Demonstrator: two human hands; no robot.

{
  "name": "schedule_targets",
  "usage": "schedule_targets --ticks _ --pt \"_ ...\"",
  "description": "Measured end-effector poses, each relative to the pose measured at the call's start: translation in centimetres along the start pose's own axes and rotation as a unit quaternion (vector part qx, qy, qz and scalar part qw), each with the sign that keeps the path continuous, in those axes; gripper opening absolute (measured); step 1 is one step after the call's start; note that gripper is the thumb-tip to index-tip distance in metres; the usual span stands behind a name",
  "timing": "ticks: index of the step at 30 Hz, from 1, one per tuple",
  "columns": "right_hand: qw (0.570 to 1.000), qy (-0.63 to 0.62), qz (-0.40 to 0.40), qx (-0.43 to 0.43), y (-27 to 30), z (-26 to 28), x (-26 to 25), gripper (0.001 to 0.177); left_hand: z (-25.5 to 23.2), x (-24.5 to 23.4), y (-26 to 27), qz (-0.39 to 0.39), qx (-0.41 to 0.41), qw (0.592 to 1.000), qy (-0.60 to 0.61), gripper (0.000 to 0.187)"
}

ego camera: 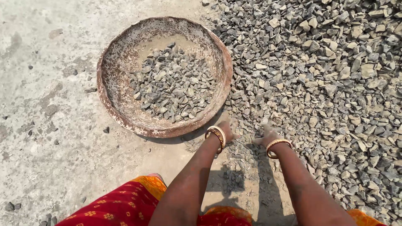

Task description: Gathering gravel by hand from a pile on the ground and placing it into a metal pan.

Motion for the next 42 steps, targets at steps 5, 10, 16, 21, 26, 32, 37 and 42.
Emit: schedule_targets --ticks 5,10,16,21,26,32,37,42 --pt "0.961 0.244 0.132 0.01 7.1 -2.4 6.2 0.122 1.5 2.6 5.3 0.046 -0.131 0.956 -0.258 0.079" --pt "0.99 0.083 0.07 0.085 8.6 -0.9 6.1 0.109 4.2 5.8 2.8 -0.029 -0.12 0.938 -0.324 0.06" --pt "0.932 0.338 0.055 -0.117 3.5 -0.2 11.9 0.066 3.4 9.1 -1.1 -0.007 -0.085 0.946 -0.313 0.047" --pt "0.978 0.13 -0.077 -0.141 -1.2 -2.3 14.1 0.084 3.6 9.9 -2.4 0.033 -0.117 0.988 -0.1 0.082" --pt "0.93 -0.362 -0.044 -0.037 -0.7 -2.6 8.7 0.11 5.1 9.4 -5.2 0.003 -0.007 1.0 0.018 0.071" --pt "0.879 -0.471 -0.02 -0.076 0.3 2.2 1.5 0.104 -1.2 2.1 -2.0 -0.008 0.04 0.995 0.088 0.085" --pt "0.921 -0.305 -0.117 -0.212 4.2 13.5 -9.8 0.074 -5.2 -7.9 1.0 0.015 0.087 0.897 0.433 0.089" --pt "0.818 -0.335 -0.202 -0.423 7.7 22.1 -16.0 0.079 -1.4 -21.0 5.4 -0.576 0.099 0.79 0.185 0.089"
Point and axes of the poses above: each hand's wrist, its own y-axis away from the middle knuckle, its own x-axis out of the palm, z = x × y, the point moved 5 cm from there along -y, towards the middle knuckle, and after that the axes turned 3 degrees about -x, right-handed, at the moved point
